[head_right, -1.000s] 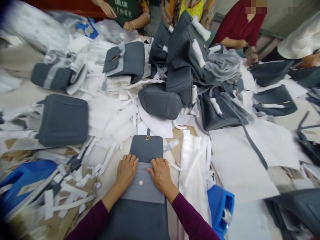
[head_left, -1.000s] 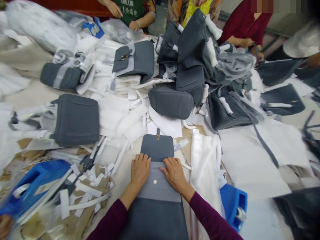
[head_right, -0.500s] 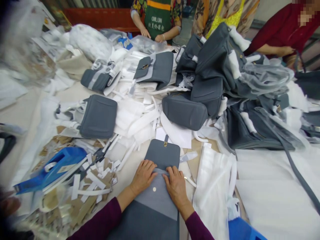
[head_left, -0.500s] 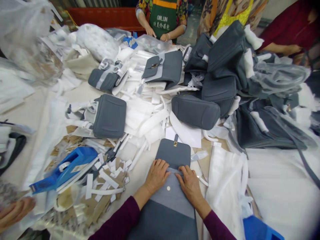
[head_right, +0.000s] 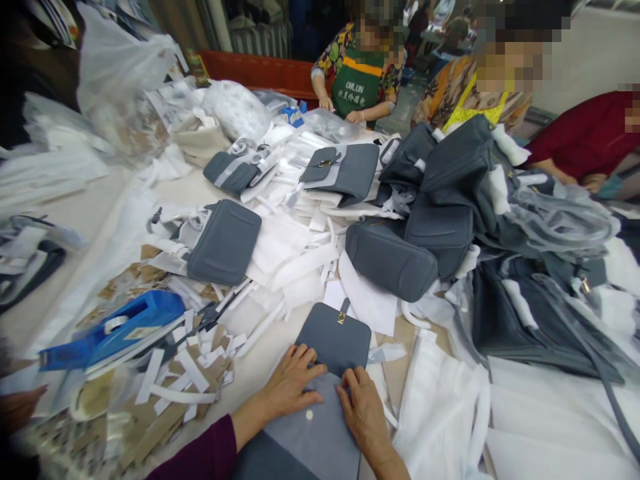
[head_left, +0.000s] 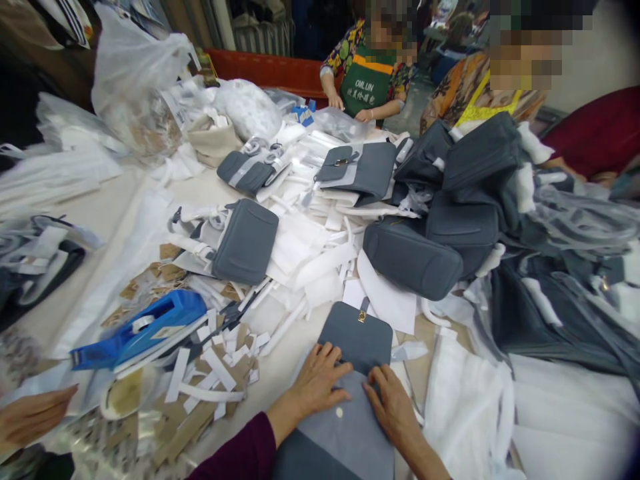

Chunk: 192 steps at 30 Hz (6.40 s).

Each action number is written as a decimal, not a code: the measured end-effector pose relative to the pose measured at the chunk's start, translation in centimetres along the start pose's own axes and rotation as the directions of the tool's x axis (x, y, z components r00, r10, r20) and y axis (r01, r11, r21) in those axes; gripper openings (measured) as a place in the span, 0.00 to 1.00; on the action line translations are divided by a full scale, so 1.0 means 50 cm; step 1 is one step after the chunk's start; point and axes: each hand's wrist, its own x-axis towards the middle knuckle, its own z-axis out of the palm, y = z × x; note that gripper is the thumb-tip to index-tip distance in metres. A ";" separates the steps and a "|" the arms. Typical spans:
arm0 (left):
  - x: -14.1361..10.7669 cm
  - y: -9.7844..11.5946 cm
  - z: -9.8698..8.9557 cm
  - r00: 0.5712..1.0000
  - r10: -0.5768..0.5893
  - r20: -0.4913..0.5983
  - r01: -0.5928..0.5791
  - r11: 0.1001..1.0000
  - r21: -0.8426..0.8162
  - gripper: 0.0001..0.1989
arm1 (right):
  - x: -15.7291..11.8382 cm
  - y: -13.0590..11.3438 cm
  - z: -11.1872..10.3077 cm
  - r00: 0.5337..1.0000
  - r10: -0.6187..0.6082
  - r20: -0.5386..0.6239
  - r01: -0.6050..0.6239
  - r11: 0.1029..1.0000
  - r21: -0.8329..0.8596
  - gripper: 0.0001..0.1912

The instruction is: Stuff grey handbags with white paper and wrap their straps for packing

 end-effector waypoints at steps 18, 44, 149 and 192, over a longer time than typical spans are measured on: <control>0.003 -0.020 0.029 1.000 0.011 -0.004 -0.012 0.995 -0.096 0.29 | 0.330 -0.164 0.031 0.949 0.089 0.304 0.004 0.956 -0.294 0.14; 0.009 -0.014 0.021 1.000 0.019 0.013 -0.018 0.999 -0.029 0.28 | 0.417 -0.206 0.014 0.974 0.181 0.135 -0.155 0.971 -0.183 0.11; -0.105 -0.128 0.091 0.987 -0.049 -0.155 -0.033 0.872 -0.489 0.49 | 0.026 -0.212 -0.057 0.734 -0.046 0.678 0.397 0.838 -0.374 0.10; -0.109 -0.128 0.115 0.979 -0.087 -0.187 -0.024 0.851 -0.524 0.39 | 0.025 -0.231 0.044 0.649 -0.010 0.761 0.528 0.726 -0.441 0.15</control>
